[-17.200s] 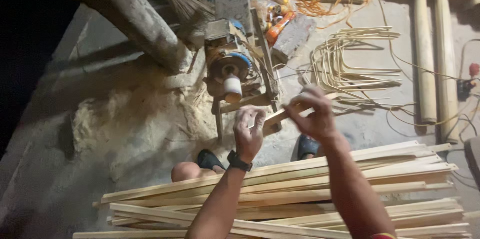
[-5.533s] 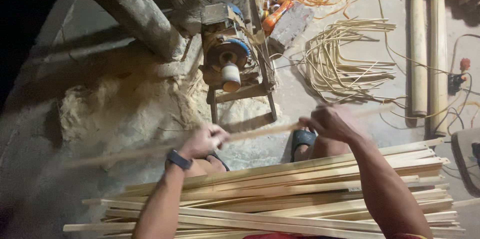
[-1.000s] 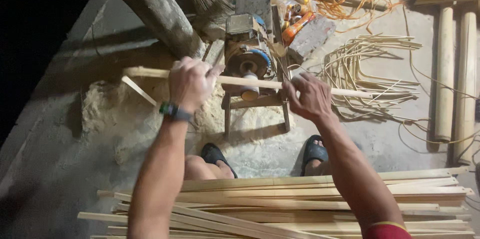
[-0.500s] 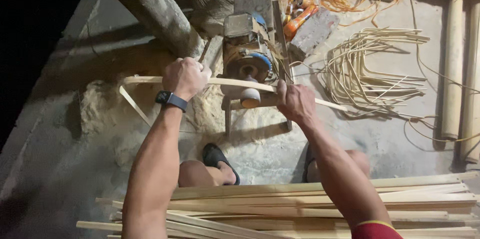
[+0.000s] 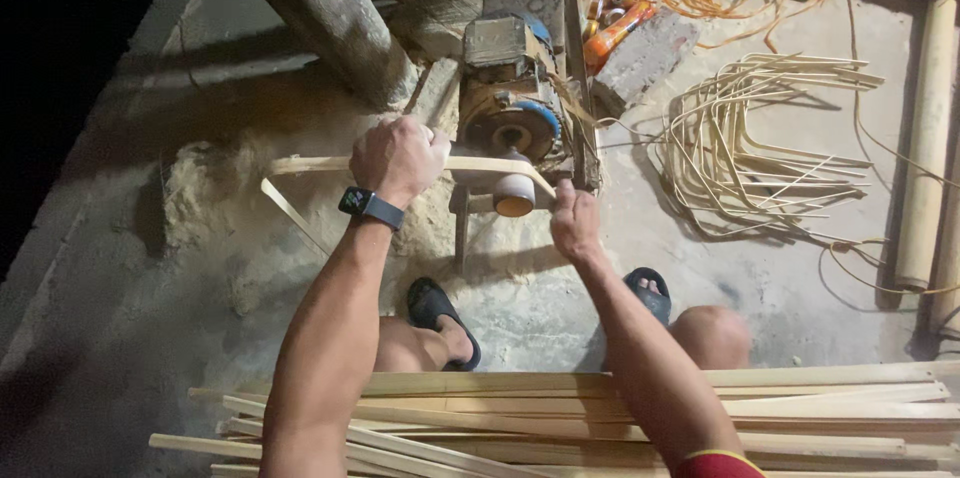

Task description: The person sits on the floor and repeatedly presses thin wooden sticks against a rotating grinding wheel to smooth their surfaces. The person handles the sticks one at a time, moving them back and forth across the wheel, and places the finished sticks into a pile on the floor.

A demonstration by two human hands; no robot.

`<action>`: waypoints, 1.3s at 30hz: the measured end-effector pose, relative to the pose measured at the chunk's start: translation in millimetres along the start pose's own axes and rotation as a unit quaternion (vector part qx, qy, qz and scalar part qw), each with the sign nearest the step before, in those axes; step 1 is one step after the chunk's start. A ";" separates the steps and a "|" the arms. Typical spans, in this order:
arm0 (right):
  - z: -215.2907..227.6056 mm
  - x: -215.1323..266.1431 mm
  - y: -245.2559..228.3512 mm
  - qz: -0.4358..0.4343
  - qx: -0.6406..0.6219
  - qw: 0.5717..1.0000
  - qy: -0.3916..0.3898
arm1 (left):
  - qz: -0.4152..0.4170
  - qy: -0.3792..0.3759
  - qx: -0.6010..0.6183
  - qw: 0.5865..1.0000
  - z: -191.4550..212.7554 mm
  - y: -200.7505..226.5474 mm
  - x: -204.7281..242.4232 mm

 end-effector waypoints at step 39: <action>-63.0 44.6 -26.1 -0.093 -0.310 0.946 -0.005 | 0.094 0.048 0.556 0.825 -218.0 -53.6 56.6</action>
Point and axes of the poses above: each hand's wrist, its own x-axis away from the middle knuckle, its own z-axis out of the back of the hand, y = z × x, the point moved 7 cm from there along -x, towards the middle knuckle, and after that the axes turned 2 degrees about y, right-handed, at the moved point
